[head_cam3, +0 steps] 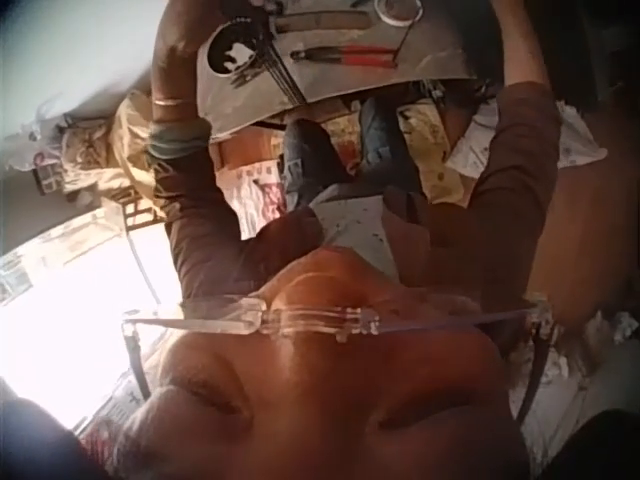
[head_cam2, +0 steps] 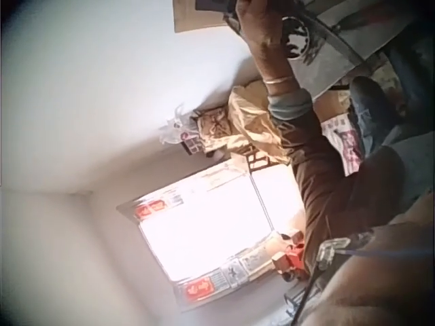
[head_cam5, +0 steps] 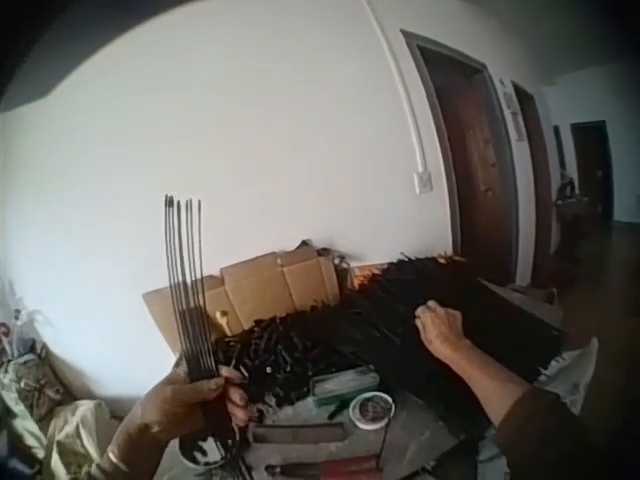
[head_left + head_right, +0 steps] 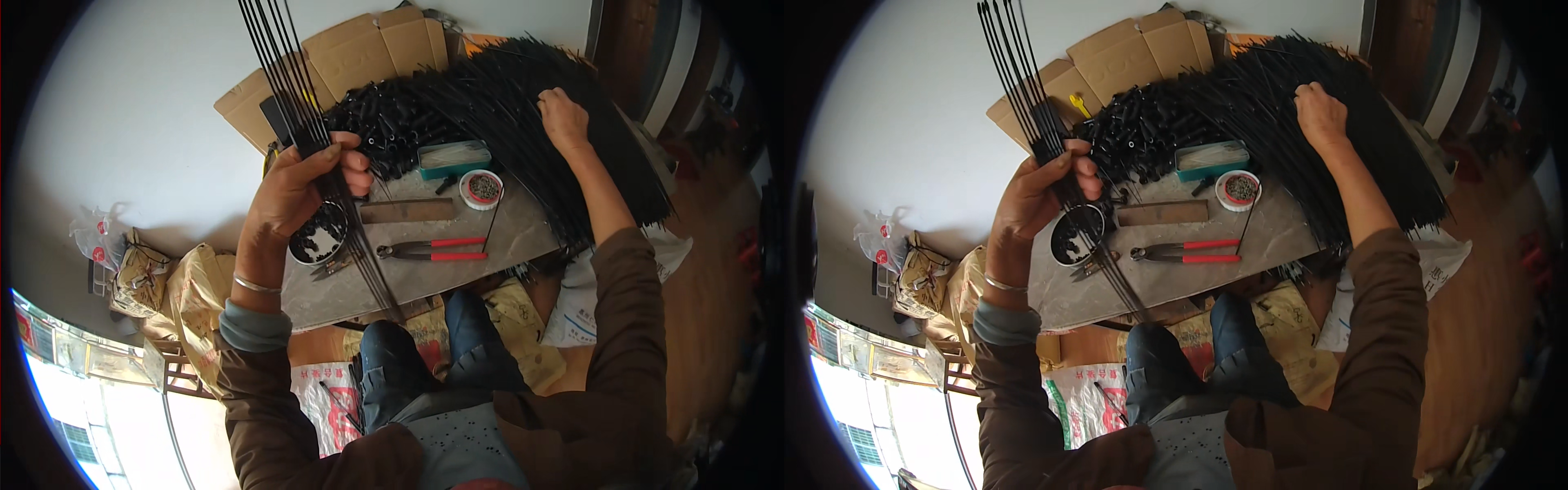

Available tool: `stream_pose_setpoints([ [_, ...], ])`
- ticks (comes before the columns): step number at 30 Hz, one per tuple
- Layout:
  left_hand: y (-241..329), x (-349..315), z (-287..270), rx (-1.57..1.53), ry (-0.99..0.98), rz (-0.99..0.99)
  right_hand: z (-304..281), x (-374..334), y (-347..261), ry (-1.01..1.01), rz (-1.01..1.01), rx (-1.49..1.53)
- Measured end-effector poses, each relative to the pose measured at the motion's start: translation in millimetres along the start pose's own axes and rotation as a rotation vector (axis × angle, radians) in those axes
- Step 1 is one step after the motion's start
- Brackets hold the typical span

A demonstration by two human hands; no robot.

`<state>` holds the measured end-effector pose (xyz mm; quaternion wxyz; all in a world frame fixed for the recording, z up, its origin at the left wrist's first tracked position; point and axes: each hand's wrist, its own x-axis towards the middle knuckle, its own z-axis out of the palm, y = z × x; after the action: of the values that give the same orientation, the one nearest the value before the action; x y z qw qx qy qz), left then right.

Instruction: Assembling wire bundles by attaching caps and using pliers.

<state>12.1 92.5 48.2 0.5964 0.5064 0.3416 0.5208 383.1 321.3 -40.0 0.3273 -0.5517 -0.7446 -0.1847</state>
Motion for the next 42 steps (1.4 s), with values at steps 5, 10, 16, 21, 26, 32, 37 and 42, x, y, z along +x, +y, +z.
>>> stream_pose_setpoints([
  [5, -1, -24, -2, 0.008, -0.050, -0.081, 31, -13, -3, 0.194, -0.116, -0.126],
  [10, -2, -33, 0, 0.042, -0.118, -0.058, 9, -37, -78, -0.002, -0.343, 0.265],
  [16, -2, -42, 1, 0.061, -0.115, -0.043, 6, -151, -182, -0.621, -0.561, 0.683],
  [21, -2, -44, 0, 0.064, -0.129, -0.039, 0, -177, -169, -0.357, -0.637, 0.395],
  [26, -12, -36, -2, 0.049, -0.172, -0.040, -27, -140, -152, -0.446, -0.468, 0.421],
  [32, -30, -32, 10, -0.025, -0.272, -0.102, -49, -68, -233, -0.029, -0.504, 1.066],
  [37, -41, -50, 12, 0.015, -0.322, 0.009, 5, -55, -243, -0.275, -0.637, 1.200],
  [42, -138, -73, 22, 0.095, -0.137, -0.064, 77, -52, -222, -0.150, -0.701, 0.468],
])
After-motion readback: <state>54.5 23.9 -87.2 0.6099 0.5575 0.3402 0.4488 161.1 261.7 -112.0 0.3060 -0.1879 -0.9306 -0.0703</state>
